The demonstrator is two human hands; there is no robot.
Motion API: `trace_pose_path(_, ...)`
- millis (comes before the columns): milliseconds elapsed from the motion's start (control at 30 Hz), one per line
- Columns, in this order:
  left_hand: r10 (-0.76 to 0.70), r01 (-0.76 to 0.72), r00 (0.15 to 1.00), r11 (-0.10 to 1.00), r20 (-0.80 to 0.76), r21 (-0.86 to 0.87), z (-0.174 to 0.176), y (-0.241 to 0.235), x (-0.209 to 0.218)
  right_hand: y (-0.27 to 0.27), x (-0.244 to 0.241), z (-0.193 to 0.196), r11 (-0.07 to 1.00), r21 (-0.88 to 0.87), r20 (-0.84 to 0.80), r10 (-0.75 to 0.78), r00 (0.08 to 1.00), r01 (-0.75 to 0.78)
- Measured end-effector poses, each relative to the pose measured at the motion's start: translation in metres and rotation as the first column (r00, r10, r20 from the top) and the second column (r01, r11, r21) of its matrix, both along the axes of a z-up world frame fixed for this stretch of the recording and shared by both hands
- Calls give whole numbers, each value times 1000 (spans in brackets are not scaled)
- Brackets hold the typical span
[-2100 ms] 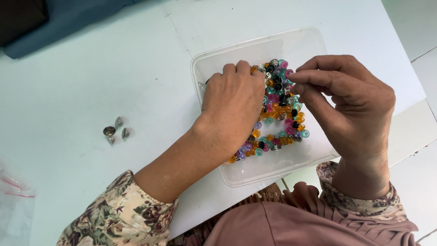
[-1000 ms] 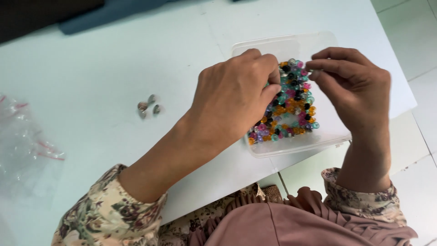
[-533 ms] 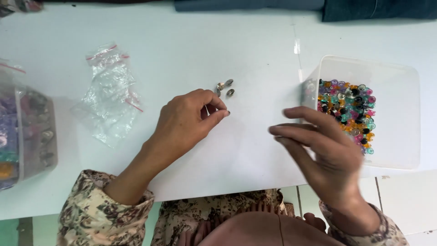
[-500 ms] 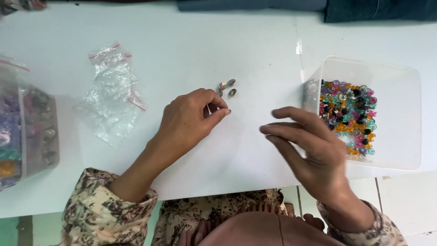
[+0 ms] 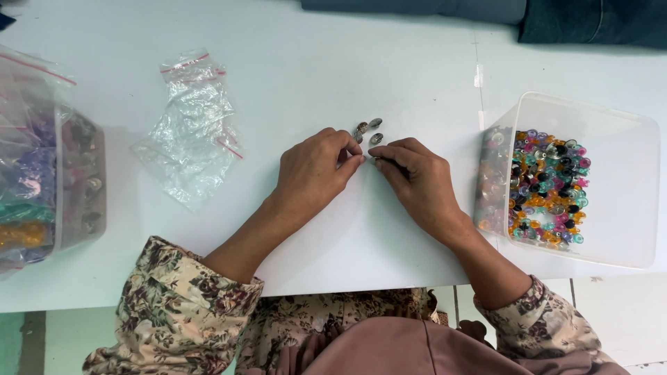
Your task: The person sorts colorful buttons from a plastic container onto a white table, then places them into small zip-lock bags. The process repeats with different button types, including dark and metallic ones, which are also bagged.
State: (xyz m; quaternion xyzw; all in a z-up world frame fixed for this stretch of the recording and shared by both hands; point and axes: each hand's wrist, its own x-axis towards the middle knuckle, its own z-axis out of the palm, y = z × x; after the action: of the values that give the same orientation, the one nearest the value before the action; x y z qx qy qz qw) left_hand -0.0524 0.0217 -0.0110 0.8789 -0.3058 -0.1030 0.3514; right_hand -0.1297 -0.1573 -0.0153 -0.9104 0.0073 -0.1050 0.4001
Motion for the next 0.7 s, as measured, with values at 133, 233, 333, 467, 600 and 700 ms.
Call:
trace_pose_path(133, 1, -2, 1000, 999, 6, 33, 0, -1, -2, 3, -1, 2, 1000, 1, 13, -7, 1000, 7)
trace_pose_path(233, 13, -13, 1000, 1000, 11, -14, -2, 1, -1, 0, -2, -1, 1000, 9, 34, 23, 999, -23)
trace_pose_path(333, -6, 8, 1000, 996, 22, -88, 1, 2, 1, 1, -9, 4, 1000, 26, 81, -2, 997, 0)
trace_pose_path(467, 4, 7, 997, 990, 81, -141, 23, -9, -1, 2, -34, 24, 999, 54, 230, -7, 973, -5)
trace_pose_path(600, -98, 131, 984, 963, 150, -236, 53, -39, -2, -7, -62, 63, 999, 53, 321, -17, 947, 0)
trace_pose_path(700, -190, 277, 941, 907, 279, -316, 67, -81, -10, -49, -85, 94, 989, -150, 258, 44, 965, -5)
